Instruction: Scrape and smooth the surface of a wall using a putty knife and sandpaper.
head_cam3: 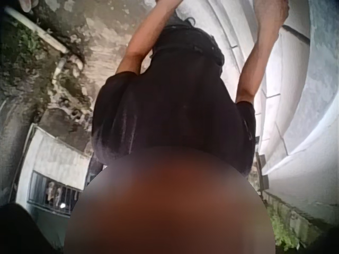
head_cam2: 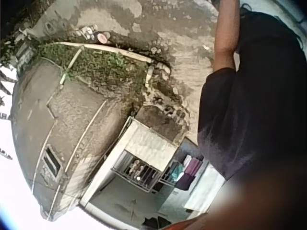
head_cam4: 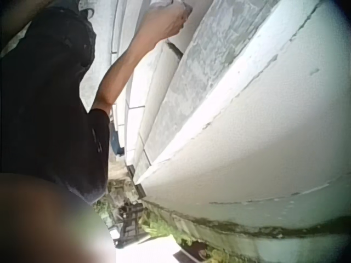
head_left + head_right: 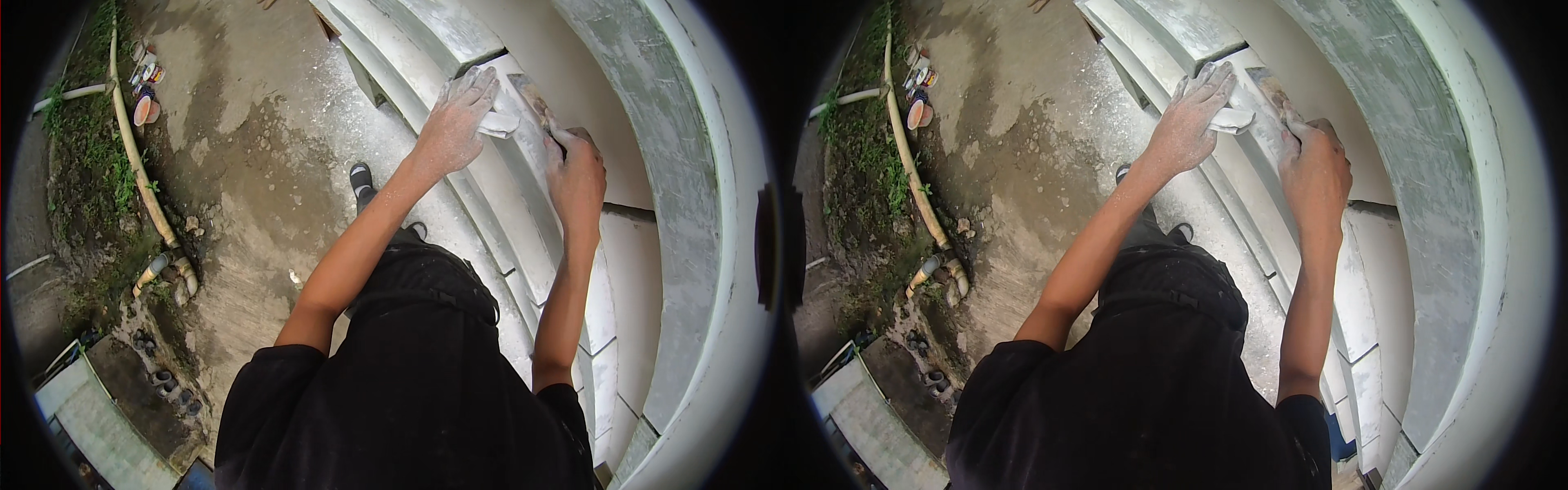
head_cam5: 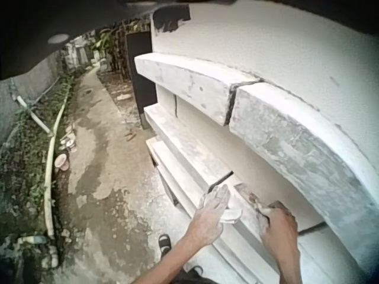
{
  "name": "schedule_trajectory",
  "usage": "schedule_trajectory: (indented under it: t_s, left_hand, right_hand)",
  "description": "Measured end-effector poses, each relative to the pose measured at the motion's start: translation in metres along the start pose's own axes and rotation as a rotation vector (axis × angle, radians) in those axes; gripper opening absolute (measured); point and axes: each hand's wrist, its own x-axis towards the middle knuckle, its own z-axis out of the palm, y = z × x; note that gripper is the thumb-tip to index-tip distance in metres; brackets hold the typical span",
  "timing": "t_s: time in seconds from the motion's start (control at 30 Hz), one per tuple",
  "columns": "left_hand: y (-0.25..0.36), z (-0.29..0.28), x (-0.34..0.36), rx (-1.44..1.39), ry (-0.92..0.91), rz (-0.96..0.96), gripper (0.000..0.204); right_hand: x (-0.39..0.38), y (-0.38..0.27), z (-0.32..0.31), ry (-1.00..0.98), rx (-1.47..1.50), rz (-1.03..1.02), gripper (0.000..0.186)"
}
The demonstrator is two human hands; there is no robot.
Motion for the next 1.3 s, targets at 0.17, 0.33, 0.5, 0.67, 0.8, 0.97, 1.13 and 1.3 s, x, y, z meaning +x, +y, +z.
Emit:
schedule_trajectory:
  t_s: [0.17, 0.33, 0.5, 0.67, 0.8, 0.97, 1.13, 1.3]
  left_hand:
    - [-0.001, 0.004, 0.001, 0.050, -0.009, 0.021, 0.077]
    - [0.007, 0.000, 0.000, 0.030, -0.004, 0.000, 0.080]
    - [0.059, -0.001, -0.010, -0.025, -0.127, 0.076, 0.081]
    - [0.079, 0.012, -0.014, -0.071, -0.207, 0.130, 0.080]
    - [0.074, 0.001, -0.016, 0.004, -0.182, 0.077, 0.077]
    - [0.052, -0.016, -0.024, -0.013, -0.107, 0.015, 0.076]
    - [0.030, -0.047, -0.039, -0.048, 0.000, -0.082, 0.076]
    - [0.020, -0.047, -0.045, -0.096, -0.061, -0.128, 0.078]
  right_hand:
    - [-0.002, 0.004, 0.009, 0.003, -0.040, 0.023, 0.021]
    - [-0.057, 0.032, -0.006, 0.045, 0.100, -0.046, 0.027]
    - [-0.076, 0.058, -0.023, -0.008, 0.102, 0.138, 0.027]
    - [-0.063, 0.062, -0.009, 0.013, 0.104, -0.018, 0.023]
    - [-0.027, 0.041, 0.010, 0.024, 0.117, -0.124, 0.024]
    - [0.011, 0.006, 0.030, 0.058, 0.170, -0.089, 0.027]
    - [-0.020, 0.025, 0.005, -0.004, 0.132, 0.024, 0.030]
    - [-0.065, 0.049, -0.011, 0.010, 0.194, 0.165, 0.029]
